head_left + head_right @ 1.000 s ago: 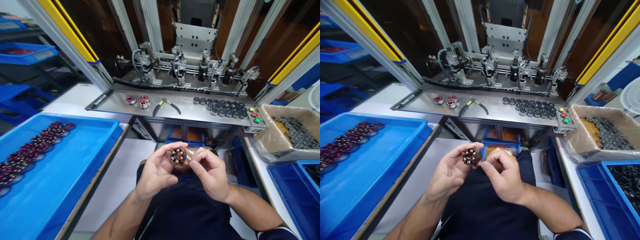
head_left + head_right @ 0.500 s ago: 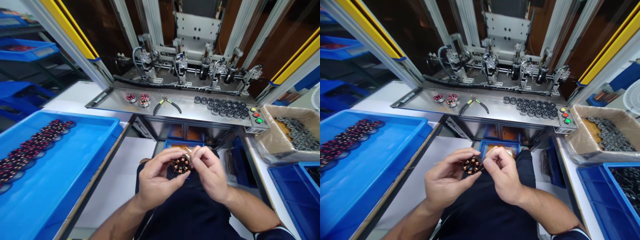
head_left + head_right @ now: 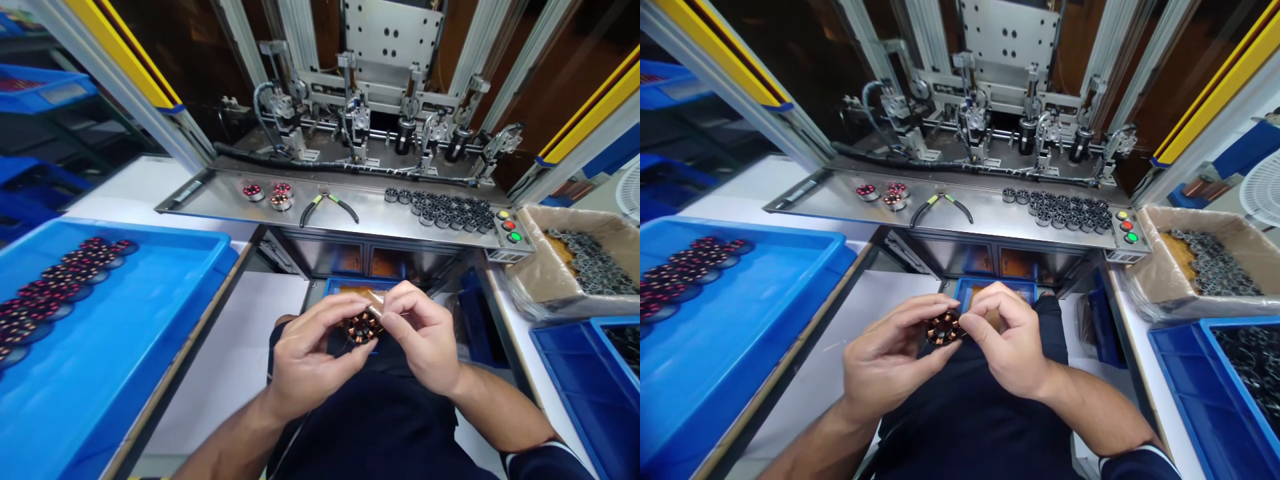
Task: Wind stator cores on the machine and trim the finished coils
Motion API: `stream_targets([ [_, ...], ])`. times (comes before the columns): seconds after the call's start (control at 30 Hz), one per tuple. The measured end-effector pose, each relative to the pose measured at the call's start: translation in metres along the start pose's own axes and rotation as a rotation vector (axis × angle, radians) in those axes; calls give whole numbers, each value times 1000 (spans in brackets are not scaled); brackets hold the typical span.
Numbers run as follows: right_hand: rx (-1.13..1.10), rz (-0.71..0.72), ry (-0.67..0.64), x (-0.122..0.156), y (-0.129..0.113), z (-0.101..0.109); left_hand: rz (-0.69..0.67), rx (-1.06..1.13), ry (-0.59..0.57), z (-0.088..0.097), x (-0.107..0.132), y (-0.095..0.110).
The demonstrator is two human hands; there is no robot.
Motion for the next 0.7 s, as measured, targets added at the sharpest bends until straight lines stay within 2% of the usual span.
stream_targets([
  [0.13,17,8,43,1,-2,2,56,60,20,2,-1,-1],
  [0.27,-27,-120,73,3,9,4,166,211,23,-2,-6,0],
  [0.4,-155,-223,100,6,20,3,209,276,28,-6,-11,1],
  [0.53,-265,-255,22,10,23,0,220,260,53,-4,-13,0],
  [0.6,-243,-258,-15,12,22,0,225,244,61,-3,-13,-1],
  [0.7,-157,-208,20,12,18,4,227,230,80,-2,-12,-3],
])
Point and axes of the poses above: each hand's wrist, its own x-axis away from the middle knuckle, its own z-axis out of the back of the hand, y = z × x, the point moved 5 cm from there along -x, towards the middle knuckle, and after that the axes turned 14 degrees about y, right-handed, at the moved point
